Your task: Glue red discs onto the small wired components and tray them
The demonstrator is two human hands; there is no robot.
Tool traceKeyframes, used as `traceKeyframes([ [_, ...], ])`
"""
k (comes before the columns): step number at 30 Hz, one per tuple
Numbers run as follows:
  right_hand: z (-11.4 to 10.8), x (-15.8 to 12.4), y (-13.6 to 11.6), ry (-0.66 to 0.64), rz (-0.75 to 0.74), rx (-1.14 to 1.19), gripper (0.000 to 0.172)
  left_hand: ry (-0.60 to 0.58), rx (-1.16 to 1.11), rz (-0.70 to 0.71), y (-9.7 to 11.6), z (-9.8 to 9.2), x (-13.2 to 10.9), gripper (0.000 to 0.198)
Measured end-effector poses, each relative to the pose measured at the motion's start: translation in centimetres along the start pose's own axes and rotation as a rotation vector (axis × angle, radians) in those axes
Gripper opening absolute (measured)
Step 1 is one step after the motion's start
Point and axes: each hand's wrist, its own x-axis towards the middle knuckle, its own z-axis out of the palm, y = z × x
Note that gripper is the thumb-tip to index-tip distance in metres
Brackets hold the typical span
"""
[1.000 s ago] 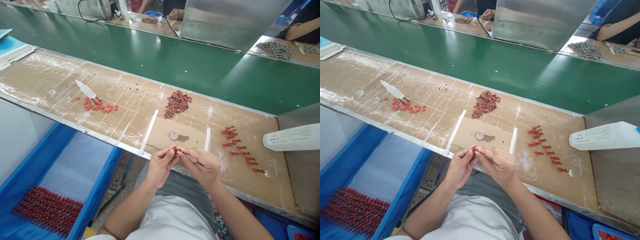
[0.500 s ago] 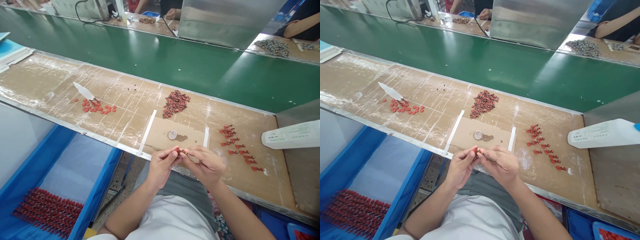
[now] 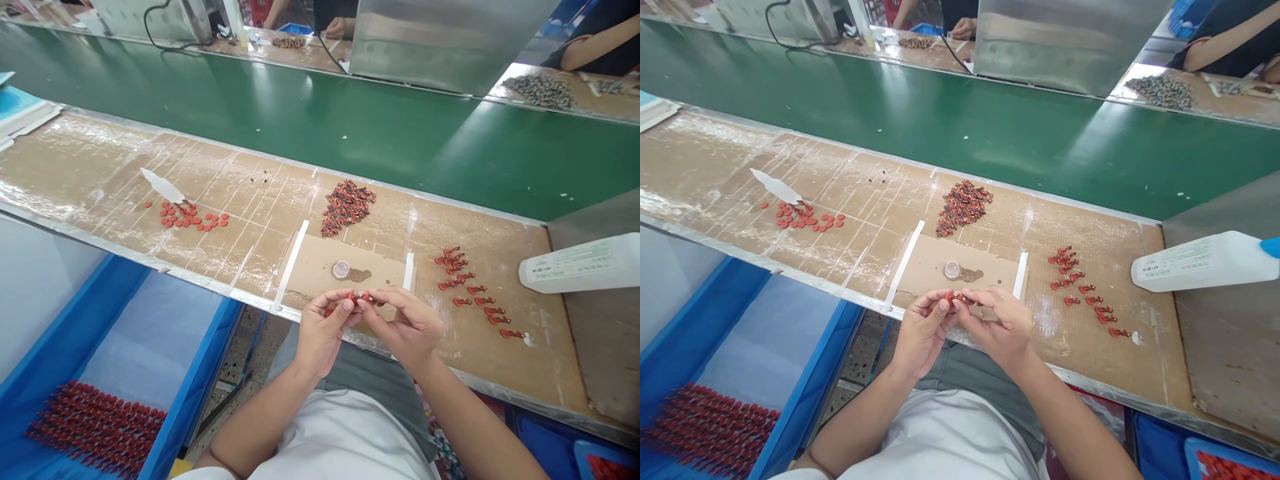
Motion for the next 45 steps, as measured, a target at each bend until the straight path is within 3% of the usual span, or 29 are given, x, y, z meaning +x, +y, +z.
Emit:
traceKeyframes([
  [8, -0.1, 0.1, 0.1, 0.014, -0.068, -0.044, 0.041, 0.015, -0.003, 0.018, -0.1, 0.1, -0.2, 0.009],
  [11, -0.1, 0.0, 0.0, 0.052, -0.084, -0.074, 0.043, 0.005, 0.034, 0.008, -0.1, 0.1, -0.4, 0.015],
  [20, 0.8, -1.2, 0.4, 0.128, 0.149, 0.025, 0.033, -0.003, 0.144, 0.095, -0.5, 0.0, -0.5, 0.014],
  [32, 0.7, -1.6, 0.6, 0.187, 0.152, -0.007, 0.030, -0.035, 0.263, 0.212, -0.6, 0.5, -0.7, 0.009],
  [39, 1.2, -2.2, -0.1, 0.242, 0.322, 0.030, 0.032, -0.045, 0.245, 0.196, -0.8, 0.4, -0.6, 0.010],
  [45, 1.5, -2.0, -0.6, 0.272, 0.337, 0.065, 0.030, -0.063, 0.242, 0.199, -0.8, 0.6, -0.8, 0.007],
])
